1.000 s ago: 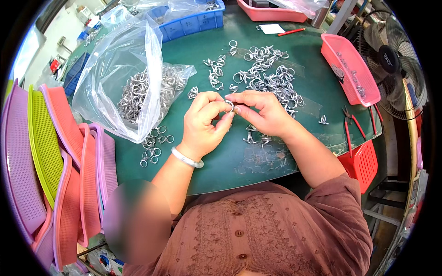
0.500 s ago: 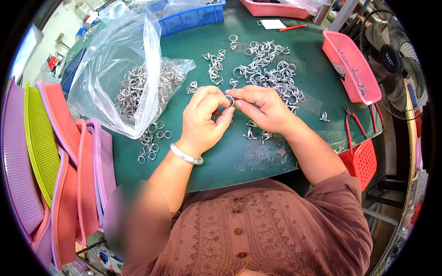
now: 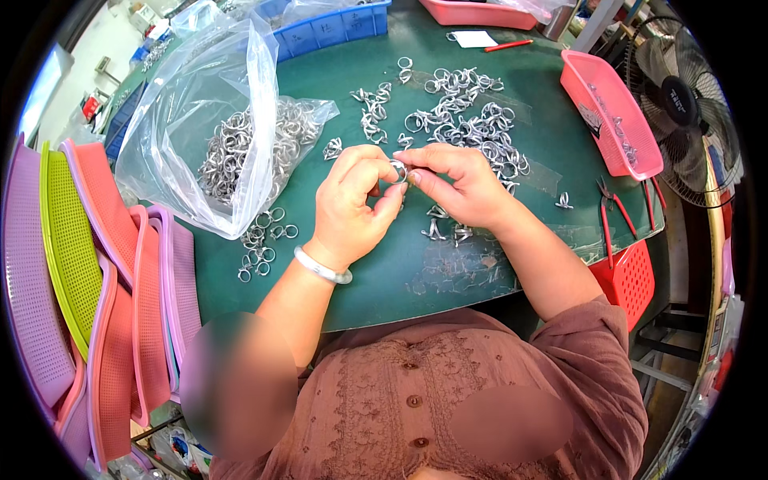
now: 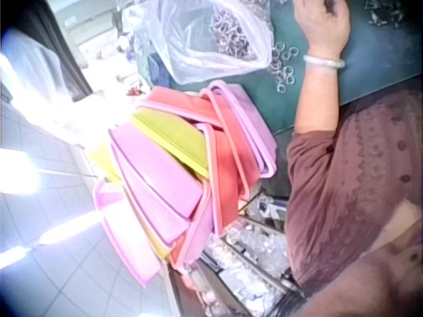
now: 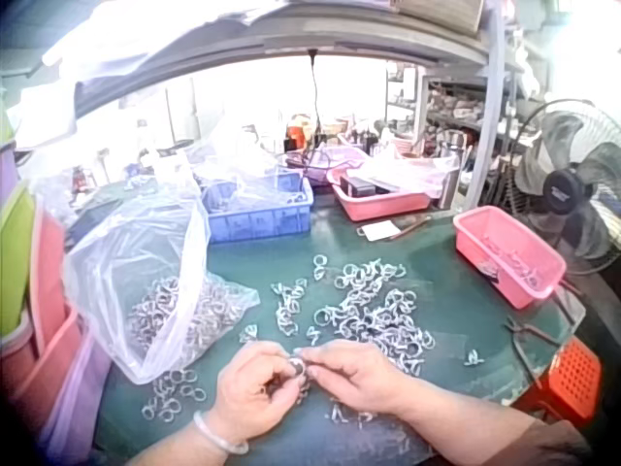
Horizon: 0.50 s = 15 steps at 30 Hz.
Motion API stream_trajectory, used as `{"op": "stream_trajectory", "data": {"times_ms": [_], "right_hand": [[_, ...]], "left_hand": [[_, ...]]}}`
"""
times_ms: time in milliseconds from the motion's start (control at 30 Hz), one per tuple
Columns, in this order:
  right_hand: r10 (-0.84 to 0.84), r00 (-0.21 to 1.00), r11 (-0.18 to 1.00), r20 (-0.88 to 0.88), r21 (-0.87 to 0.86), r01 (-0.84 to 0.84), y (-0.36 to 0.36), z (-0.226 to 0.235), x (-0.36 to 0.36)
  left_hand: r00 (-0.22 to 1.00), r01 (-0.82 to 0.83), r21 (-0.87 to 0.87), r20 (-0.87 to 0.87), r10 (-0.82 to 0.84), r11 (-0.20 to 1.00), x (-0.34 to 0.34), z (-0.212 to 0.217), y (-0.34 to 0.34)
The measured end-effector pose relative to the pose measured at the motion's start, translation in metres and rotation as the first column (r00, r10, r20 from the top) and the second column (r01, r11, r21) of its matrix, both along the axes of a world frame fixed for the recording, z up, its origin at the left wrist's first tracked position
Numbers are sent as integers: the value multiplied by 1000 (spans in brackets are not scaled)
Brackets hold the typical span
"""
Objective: The person sits at a green workbench and repeatedly picks up small silver metal rings and triangular components. They interlock the parts by hand and place the assembled units into a pink tray. The process is continuous and repetitive throughout the clip.
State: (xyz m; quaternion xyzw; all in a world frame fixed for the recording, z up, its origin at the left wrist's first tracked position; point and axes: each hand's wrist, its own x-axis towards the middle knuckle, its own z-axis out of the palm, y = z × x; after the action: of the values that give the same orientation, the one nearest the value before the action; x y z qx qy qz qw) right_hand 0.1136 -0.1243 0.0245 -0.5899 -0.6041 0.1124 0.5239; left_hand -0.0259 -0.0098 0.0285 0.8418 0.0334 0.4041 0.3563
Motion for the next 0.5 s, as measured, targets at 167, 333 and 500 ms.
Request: {"op": "stream_trajectory", "data": {"times_ms": [167, 333, 500], "right_hand": [[17, 998, 996, -63, -82, -22, -2, 5, 1], [17, 993, 993, -114, -110, -30, -3, 5, 1], [27, 984, 986, -176, -157, -55, -4, 4, 0]], "left_hand": [[1000, -9, 8, 5, 9, 1000, 0, 0, 1], [1000, -6, 27, -11, 6, 1000, 0, 0, 1], [1000, -4, 82, -30, 6, 997, -1, -1, 0]]}}
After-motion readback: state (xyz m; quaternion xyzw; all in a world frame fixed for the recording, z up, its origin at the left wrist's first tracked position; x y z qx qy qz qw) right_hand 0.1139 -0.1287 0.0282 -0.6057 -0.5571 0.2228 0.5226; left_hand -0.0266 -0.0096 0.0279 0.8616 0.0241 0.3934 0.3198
